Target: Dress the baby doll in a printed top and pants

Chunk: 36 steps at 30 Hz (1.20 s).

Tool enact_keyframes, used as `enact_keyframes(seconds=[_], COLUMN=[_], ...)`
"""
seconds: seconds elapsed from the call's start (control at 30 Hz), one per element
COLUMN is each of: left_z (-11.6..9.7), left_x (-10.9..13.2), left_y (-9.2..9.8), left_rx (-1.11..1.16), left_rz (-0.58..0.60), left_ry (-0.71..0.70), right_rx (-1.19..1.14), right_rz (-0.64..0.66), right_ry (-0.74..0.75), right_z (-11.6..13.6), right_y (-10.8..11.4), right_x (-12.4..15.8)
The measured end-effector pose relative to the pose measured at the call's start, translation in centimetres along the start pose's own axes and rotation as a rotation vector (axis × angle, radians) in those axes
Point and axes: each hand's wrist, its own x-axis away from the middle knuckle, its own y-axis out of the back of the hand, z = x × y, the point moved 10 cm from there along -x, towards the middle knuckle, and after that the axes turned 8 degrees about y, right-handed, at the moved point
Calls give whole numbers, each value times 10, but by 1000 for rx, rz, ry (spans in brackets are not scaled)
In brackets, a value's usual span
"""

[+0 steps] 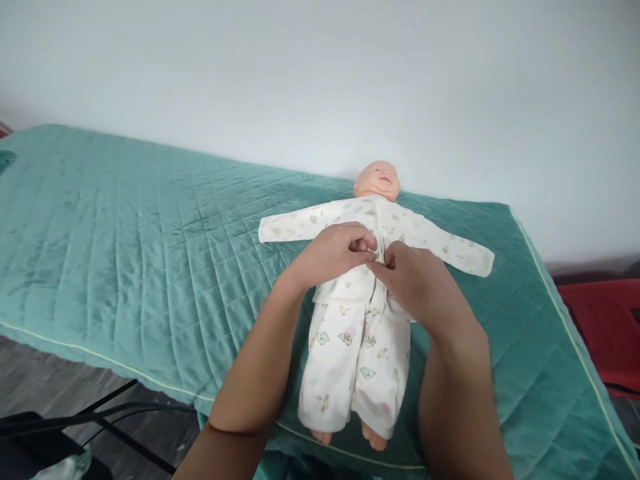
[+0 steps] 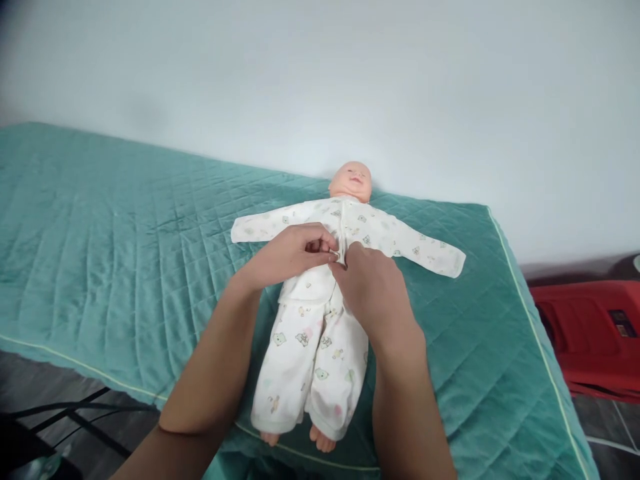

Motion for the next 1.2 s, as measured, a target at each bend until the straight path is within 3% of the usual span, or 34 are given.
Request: enact_keyframes(seconds=[0.2,0.4,0.63,0.83,1.2], left_z=[3,11,22,27,29], left_x=[0,2,-3,-7,-7], left_y=[-4,-5,-13,-10,-12], left_rx=[8,267,472,524,548], left_rz=[-14,86,159,125,132], left_ry=[-52,1,65,41,51], right_rx=[-177,-546,-970,-938,-913], right_rz=[62,93,-43,31,105], right_ry=[57,89,228,182,203], right_z=[-11,-25,-11,-1,-6], right_y=[-1,-4,3,-14,-11], right_x=[-7,-13,-19,-23,-19])
